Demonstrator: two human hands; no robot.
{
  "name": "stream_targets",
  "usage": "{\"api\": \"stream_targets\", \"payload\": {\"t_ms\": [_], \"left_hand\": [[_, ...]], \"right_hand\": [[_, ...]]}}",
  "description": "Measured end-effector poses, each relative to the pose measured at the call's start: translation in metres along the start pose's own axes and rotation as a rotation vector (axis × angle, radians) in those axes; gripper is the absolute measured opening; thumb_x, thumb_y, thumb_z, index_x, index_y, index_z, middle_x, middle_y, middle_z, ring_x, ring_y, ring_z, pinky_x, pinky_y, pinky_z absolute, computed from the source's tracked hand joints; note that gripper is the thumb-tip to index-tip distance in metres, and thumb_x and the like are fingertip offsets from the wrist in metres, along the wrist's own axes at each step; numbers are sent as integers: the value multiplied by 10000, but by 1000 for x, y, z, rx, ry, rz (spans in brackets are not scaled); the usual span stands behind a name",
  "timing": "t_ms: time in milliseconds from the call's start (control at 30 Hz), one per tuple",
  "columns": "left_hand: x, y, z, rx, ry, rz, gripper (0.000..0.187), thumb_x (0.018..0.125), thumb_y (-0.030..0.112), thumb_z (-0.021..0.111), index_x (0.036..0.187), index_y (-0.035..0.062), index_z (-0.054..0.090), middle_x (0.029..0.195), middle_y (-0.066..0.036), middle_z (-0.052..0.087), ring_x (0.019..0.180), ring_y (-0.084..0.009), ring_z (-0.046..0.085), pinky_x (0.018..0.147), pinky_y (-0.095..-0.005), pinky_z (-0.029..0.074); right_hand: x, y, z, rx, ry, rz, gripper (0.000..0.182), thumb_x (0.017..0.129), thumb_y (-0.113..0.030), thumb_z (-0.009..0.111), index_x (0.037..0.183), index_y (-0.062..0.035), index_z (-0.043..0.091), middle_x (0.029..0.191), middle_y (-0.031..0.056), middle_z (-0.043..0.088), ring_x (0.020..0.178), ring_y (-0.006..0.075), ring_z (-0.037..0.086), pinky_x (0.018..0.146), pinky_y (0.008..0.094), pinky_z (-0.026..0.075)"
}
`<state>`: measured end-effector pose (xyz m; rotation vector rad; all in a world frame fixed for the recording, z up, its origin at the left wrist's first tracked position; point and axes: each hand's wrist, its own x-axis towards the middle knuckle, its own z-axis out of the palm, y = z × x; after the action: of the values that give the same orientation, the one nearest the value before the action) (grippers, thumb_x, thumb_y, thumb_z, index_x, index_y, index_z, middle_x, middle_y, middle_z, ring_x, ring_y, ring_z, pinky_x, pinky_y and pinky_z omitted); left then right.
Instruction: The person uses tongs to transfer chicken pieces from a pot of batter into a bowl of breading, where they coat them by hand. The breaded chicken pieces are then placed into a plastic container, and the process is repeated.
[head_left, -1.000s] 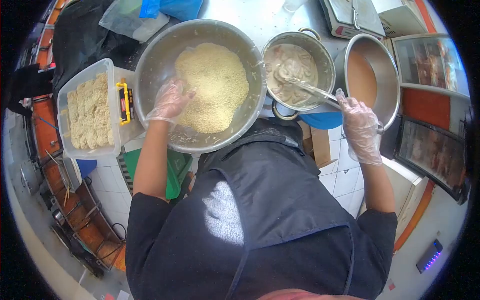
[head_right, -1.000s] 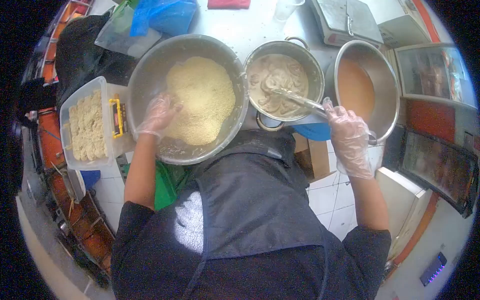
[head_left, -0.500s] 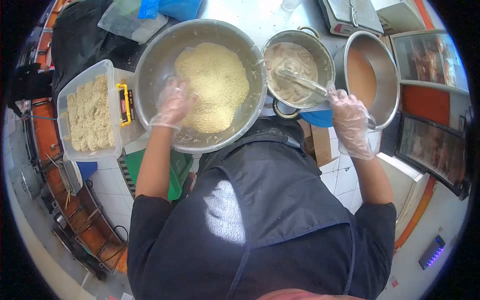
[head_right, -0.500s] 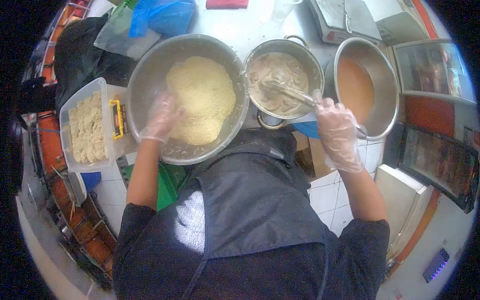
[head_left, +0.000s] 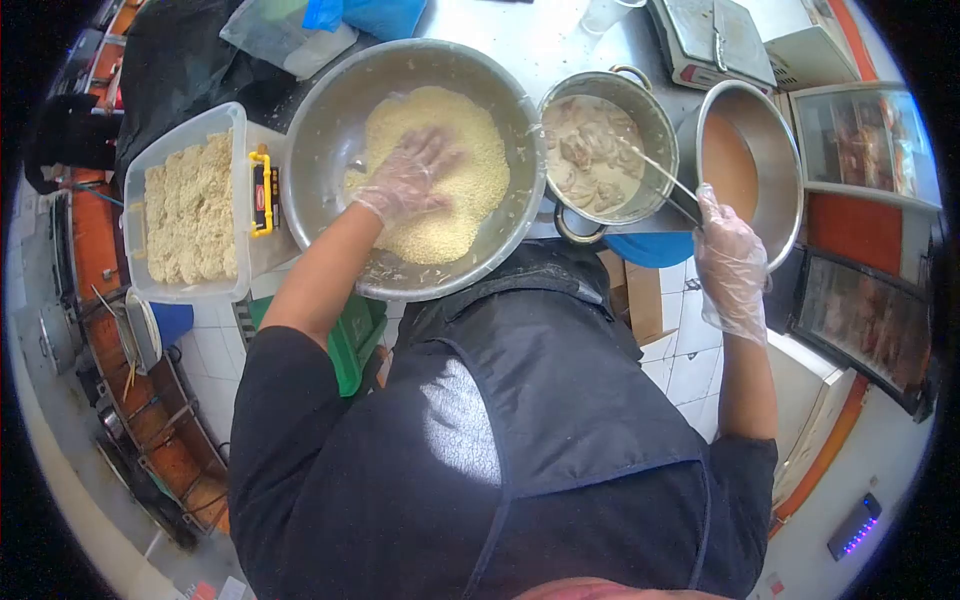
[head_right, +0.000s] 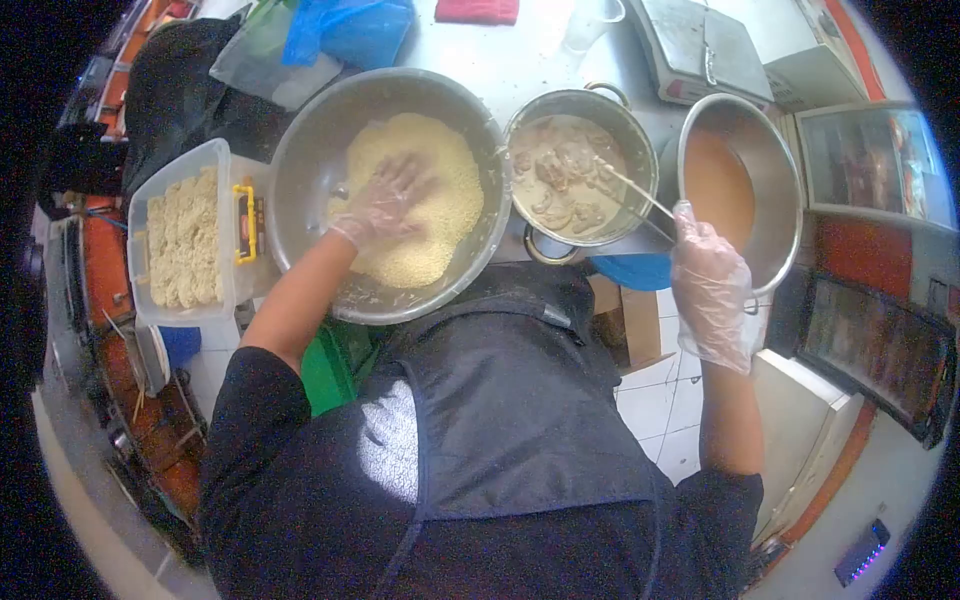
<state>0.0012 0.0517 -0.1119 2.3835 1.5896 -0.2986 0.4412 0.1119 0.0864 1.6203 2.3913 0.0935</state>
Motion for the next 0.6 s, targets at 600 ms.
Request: {"api": "stream_targets", "payload": {"t_ms": [600], "left_hand": [[-84, -61, 4, -677, 396, -560, 680, 1056, 557, 446, 1522, 63, 478, 1589, -234, 413, 1499, -383, 346, 1249, -450, 257]], "right_hand": [[-6, 3, 33, 320, 245, -65, 351, 941, -104, 615, 1284, -109, 687, 1069, 163, 733, 944, 350, 722, 798, 445, 578]]}}
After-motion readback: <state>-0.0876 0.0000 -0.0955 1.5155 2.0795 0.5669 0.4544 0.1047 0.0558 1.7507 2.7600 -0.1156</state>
